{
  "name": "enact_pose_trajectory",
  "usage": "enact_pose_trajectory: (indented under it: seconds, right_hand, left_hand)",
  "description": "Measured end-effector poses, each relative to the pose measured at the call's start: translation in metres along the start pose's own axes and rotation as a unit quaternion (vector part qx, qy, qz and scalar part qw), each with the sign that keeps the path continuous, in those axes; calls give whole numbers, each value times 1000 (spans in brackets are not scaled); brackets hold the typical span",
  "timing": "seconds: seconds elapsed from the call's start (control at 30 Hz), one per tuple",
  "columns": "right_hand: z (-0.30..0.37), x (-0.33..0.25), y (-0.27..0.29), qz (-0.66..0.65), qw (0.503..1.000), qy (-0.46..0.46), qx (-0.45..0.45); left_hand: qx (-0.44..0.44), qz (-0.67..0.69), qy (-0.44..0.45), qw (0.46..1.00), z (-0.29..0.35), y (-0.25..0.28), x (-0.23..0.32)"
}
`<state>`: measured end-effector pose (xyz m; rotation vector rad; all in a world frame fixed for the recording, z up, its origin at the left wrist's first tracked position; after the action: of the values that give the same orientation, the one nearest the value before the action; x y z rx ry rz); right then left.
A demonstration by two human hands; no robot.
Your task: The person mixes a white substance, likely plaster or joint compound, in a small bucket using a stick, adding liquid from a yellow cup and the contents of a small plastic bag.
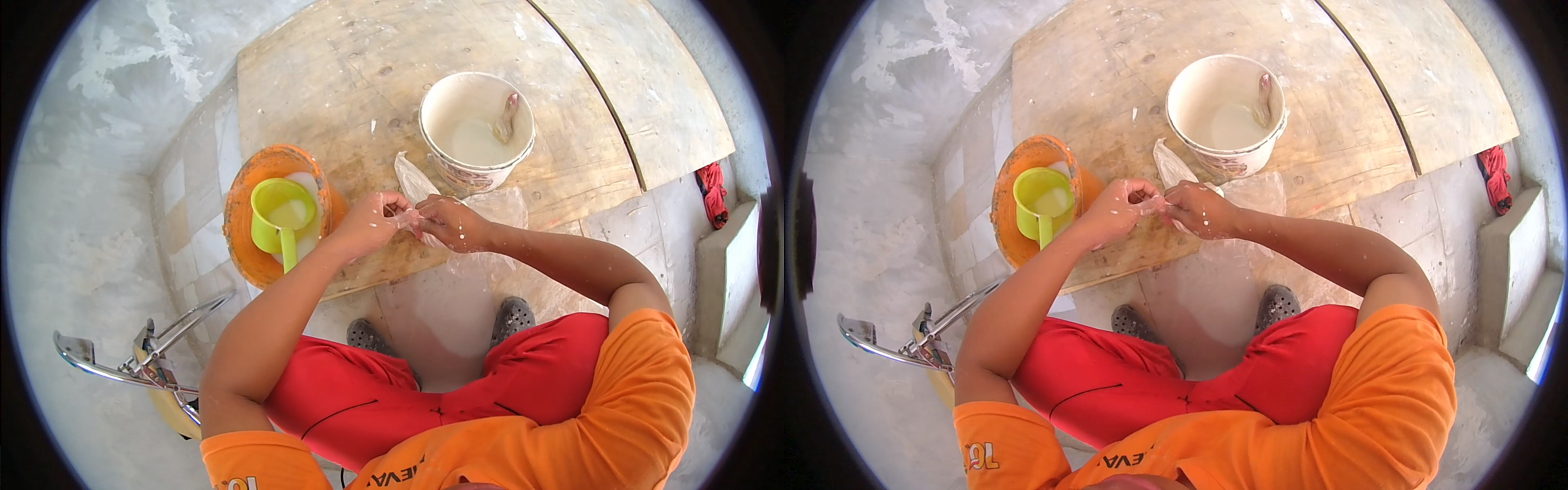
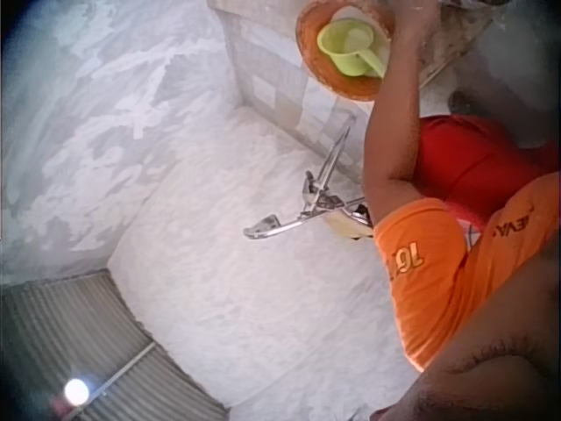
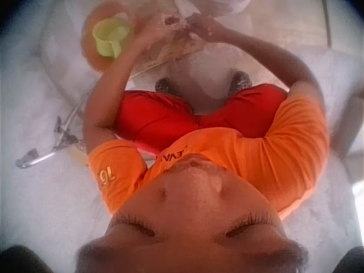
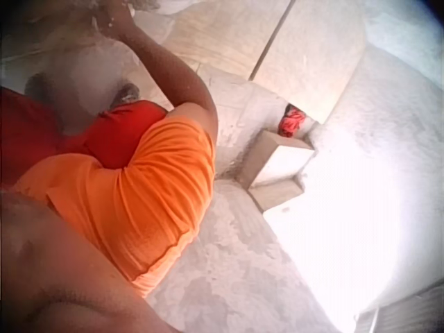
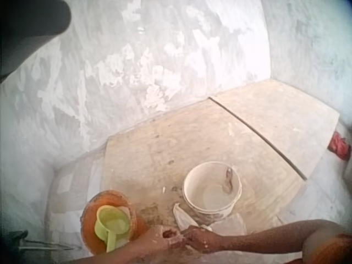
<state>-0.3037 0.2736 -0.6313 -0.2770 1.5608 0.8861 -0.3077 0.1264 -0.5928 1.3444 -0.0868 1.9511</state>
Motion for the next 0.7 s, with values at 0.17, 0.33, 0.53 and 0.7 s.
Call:
enact_pose_trajectory:
  seconds: [0.17,0.33,0.53,0.7]
  right_hand:
    - [3,2,2,22,1000,1,12]
    - [21,39,8,29,996,-87,-21]
    - [13,15,13,7,998,-55,-22]
    - [7,1,10,34,996,-56,-56]
  left_hand:
    - [11,85,14,996,-2,1,0]
    - [88,109,-85,986,-3,13,41]
    - [39,-113,-135,984,7,-1,24]
    - [36,-144,-147,978,3,-1,25]
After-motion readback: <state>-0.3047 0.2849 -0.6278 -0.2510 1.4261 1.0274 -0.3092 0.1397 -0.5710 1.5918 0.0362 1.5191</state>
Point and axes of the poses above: each hand's wrist, its own z-axis away from the middle knuckle, its own y-axis out of the back of the hand, x = y × z, the point moved 6 cm from there along -z, towards the middle knuckle, and after that the axes turned 10 degrees about -y, right-handed, at the moved point
